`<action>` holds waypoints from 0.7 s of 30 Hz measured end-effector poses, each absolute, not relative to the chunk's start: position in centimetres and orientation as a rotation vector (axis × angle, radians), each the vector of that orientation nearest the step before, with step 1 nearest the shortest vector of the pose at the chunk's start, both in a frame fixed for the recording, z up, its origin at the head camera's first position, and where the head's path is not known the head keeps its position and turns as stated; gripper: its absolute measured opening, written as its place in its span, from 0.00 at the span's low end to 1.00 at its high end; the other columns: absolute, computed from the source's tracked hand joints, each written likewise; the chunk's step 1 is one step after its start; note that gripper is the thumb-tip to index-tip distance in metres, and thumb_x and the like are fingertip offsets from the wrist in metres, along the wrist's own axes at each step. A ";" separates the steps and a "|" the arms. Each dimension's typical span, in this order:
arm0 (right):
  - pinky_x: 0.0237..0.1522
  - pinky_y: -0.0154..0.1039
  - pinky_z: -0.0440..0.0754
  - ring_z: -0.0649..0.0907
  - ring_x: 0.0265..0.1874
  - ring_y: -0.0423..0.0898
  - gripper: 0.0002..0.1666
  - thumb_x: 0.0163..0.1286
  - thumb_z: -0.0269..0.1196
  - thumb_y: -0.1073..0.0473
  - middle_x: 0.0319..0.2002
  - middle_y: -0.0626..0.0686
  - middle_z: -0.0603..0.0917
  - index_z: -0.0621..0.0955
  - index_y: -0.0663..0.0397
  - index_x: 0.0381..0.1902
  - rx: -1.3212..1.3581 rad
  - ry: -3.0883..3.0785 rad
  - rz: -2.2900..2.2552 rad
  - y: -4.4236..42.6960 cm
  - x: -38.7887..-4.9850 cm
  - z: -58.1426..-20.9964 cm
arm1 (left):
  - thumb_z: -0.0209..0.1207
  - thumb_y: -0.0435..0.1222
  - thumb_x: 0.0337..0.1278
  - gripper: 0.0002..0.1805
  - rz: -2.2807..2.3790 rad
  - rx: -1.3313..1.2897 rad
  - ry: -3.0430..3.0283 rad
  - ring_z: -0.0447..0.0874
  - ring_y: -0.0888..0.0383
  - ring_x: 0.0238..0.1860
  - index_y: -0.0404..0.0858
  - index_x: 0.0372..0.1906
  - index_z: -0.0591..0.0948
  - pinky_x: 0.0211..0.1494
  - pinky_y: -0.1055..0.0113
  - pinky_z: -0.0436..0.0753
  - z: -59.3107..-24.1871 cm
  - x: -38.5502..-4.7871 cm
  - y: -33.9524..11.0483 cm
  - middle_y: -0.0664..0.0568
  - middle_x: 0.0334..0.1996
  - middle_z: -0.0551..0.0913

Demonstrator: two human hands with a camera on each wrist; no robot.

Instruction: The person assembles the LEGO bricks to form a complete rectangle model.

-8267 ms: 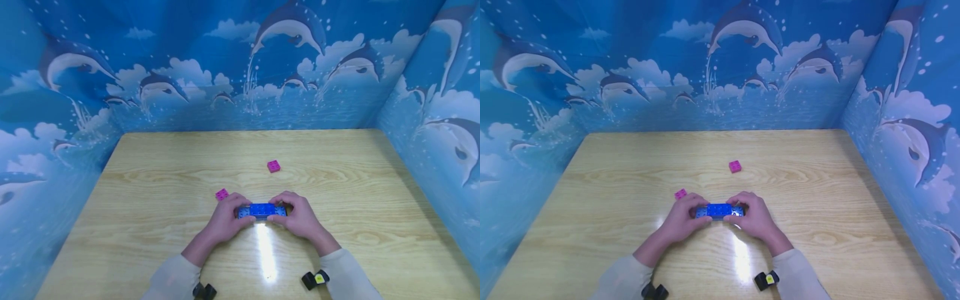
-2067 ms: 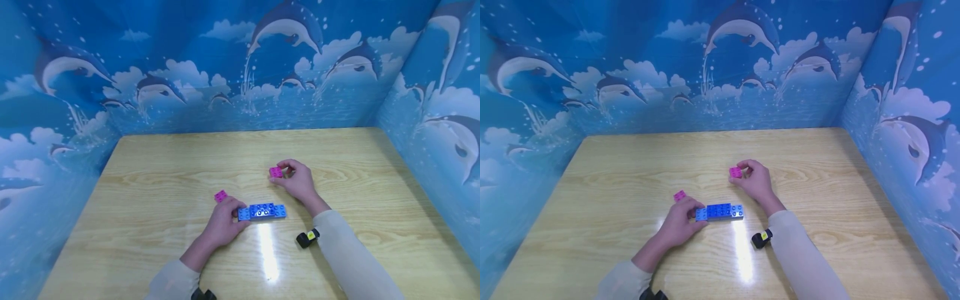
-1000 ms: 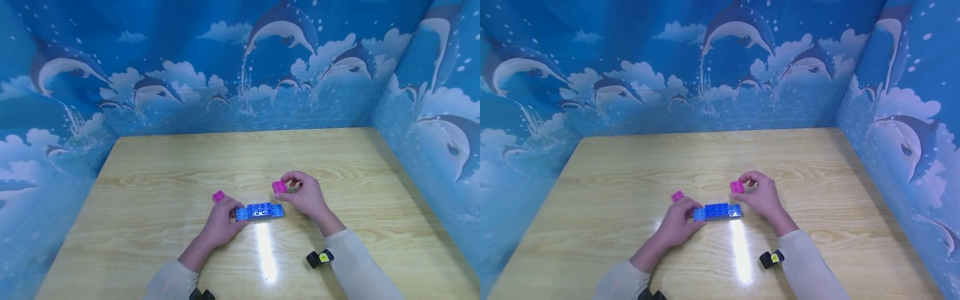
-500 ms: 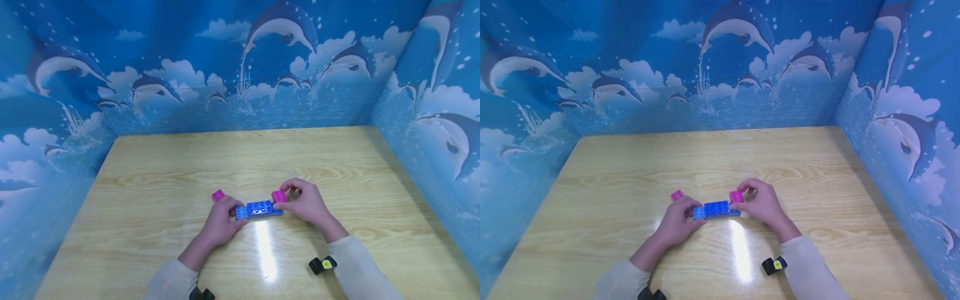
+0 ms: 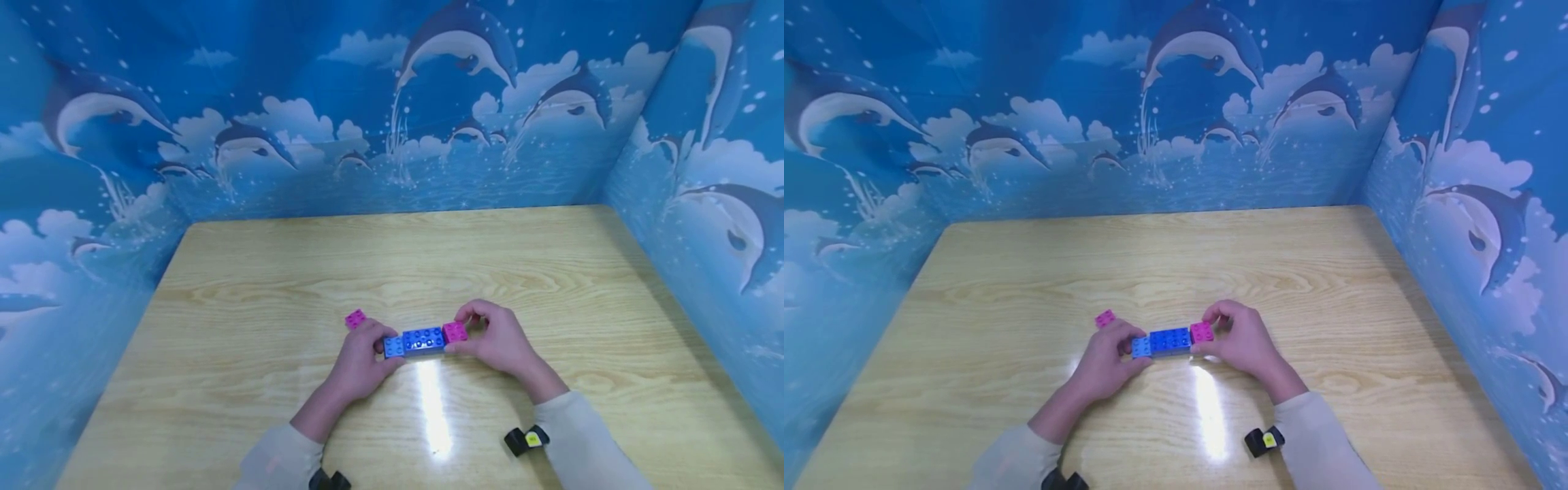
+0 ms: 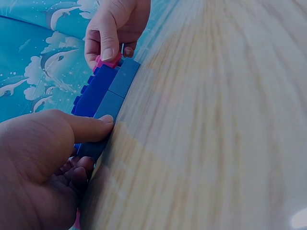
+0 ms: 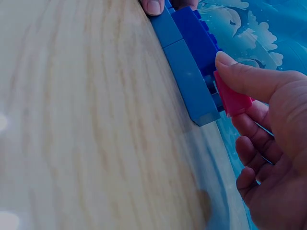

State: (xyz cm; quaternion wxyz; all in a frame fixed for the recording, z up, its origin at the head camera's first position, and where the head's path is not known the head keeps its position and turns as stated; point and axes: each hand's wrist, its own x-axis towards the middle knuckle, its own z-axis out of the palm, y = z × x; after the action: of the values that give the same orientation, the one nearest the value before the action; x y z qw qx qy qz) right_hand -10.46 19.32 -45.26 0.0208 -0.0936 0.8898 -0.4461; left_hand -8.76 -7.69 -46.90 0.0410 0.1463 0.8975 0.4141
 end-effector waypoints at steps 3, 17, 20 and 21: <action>0.42 0.46 0.77 0.78 0.38 0.47 0.28 0.40 0.85 0.50 0.36 0.44 0.82 0.83 0.44 0.38 -0.307 2.773 -1.372 19.2 -10.4 -45.5 | 0.76 0.37 0.46 0.22 1.263 0.448 2.749 0.71 0.60 0.35 0.37 0.48 0.84 0.38 0.67 0.77 -47.0 -8.8 -7.7 0.58 0.34 0.73; 0.41 0.45 0.78 0.78 0.36 0.46 0.26 0.40 0.84 0.50 0.33 0.41 0.82 0.86 0.42 0.39 -0.427 2.774 -1.427 19.0 -10.4 -45.9 | 0.76 0.37 0.47 0.21 1.260 0.509 2.775 0.71 0.60 0.35 0.37 0.48 0.83 0.38 0.67 0.76 -46.9 -8.8 -7.8 0.57 0.34 0.73; 0.40 0.44 0.78 0.79 0.36 0.46 0.25 0.40 0.85 0.50 0.33 0.40 0.82 0.87 0.41 0.38 -0.437 2.769 -1.450 19.0 -10.4 -46.1 | 0.75 0.36 0.47 0.21 1.265 0.513 2.774 0.71 0.60 0.35 0.36 0.47 0.83 0.38 0.67 0.76 -46.8 -8.7 -7.7 0.57 0.34 0.73; 0.40 0.44 0.78 0.79 0.36 0.46 0.25 0.39 0.85 0.51 0.34 0.40 0.83 0.87 0.41 0.38 -0.440 2.764 -1.460 19.0 -10.4 -46.1 | 0.75 0.36 0.48 0.21 1.266 0.517 2.775 0.71 0.60 0.35 0.36 0.47 0.83 0.39 0.66 0.76 -46.8 -8.7 -7.7 0.57 0.34 0.72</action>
State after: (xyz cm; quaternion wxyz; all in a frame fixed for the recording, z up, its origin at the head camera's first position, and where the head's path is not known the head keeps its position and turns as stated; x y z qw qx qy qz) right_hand -10.41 19.03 -46.14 -0.0075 -0.1394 0.8756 -0.4624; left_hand -8.72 -7.75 -46.80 0.0241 0.1672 0.8967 0.4091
